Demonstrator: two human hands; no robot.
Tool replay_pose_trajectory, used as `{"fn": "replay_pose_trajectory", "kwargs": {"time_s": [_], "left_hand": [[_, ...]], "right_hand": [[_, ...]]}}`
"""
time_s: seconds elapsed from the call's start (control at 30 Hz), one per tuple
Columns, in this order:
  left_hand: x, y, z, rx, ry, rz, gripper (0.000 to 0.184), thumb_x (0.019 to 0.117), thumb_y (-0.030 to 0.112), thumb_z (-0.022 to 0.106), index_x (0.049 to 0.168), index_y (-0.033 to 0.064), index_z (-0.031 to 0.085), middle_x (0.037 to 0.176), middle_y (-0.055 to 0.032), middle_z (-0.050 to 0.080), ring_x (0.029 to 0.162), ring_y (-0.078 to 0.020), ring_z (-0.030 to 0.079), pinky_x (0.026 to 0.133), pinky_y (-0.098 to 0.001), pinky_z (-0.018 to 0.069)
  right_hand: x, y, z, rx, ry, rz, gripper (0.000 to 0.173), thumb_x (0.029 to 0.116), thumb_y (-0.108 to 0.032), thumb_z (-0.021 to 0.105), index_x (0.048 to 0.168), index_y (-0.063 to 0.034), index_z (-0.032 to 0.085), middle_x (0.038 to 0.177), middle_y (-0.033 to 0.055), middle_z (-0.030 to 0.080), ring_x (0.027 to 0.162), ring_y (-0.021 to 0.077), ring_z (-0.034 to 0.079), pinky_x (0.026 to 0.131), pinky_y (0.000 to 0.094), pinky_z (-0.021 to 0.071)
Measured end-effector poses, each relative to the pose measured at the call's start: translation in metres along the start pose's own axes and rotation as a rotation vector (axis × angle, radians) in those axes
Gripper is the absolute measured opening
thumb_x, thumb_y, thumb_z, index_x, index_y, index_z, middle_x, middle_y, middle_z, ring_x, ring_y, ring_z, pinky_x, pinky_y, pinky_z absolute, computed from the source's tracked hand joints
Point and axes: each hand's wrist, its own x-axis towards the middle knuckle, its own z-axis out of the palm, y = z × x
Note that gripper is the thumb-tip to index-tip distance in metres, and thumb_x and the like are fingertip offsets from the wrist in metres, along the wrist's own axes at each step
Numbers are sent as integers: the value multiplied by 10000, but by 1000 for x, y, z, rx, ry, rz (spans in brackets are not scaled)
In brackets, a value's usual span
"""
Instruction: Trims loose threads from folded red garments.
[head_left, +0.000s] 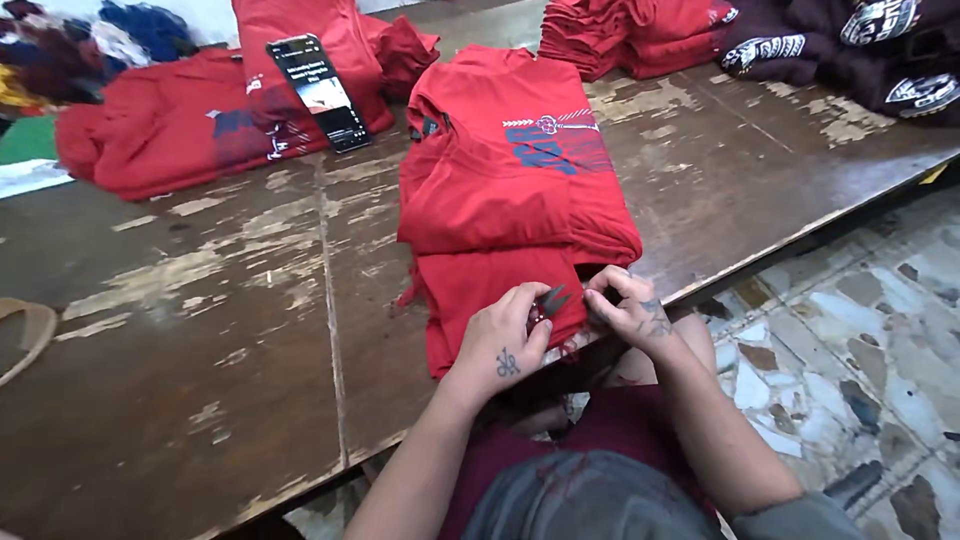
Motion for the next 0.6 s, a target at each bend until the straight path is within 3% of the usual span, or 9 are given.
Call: {"fn": "replay_pose_trajectory", "kwargs": {"time_s": [0.07,0.3,0.43,0.6], "left_hand": [[4,5,6,102,54,75,314,963,188,558,1223,112,717,1067,-60,743,934,-228,728,781,-465,586],[10,20,18,416,139,248,317,897,86,643,1185,167,746,830,-81,696,689,-252,707,554,-419,562],[10,22,20,452,135,277,360,925,100,625,1254,195,738,824,-83,702,659,-259,701,526,-416,550],[9,22,20,456,130,270,345,945,111,605,1252,196,737,839,-81,711,664,-261,705,520,-420,547]], "right_hand": [[1,1,2,-12,26,-17,170,928,-152,632,864,-9,698,809,78,680,747,93,649,703,240,543],[-1,1,6,-71,77,-50,150,884,-137,637,796,-17,661,742,71,640,679,95,618,631,237,514],[-3,2,7,-91,113,-65,141,875,-124,635,786,-17,659,724,64,629,656,87,605,613,223,505],[-5,4,10,-93,157,-124,152,879,-125,640,782,-13,674,718,69,639,654,103,616,619,243,520]]}}
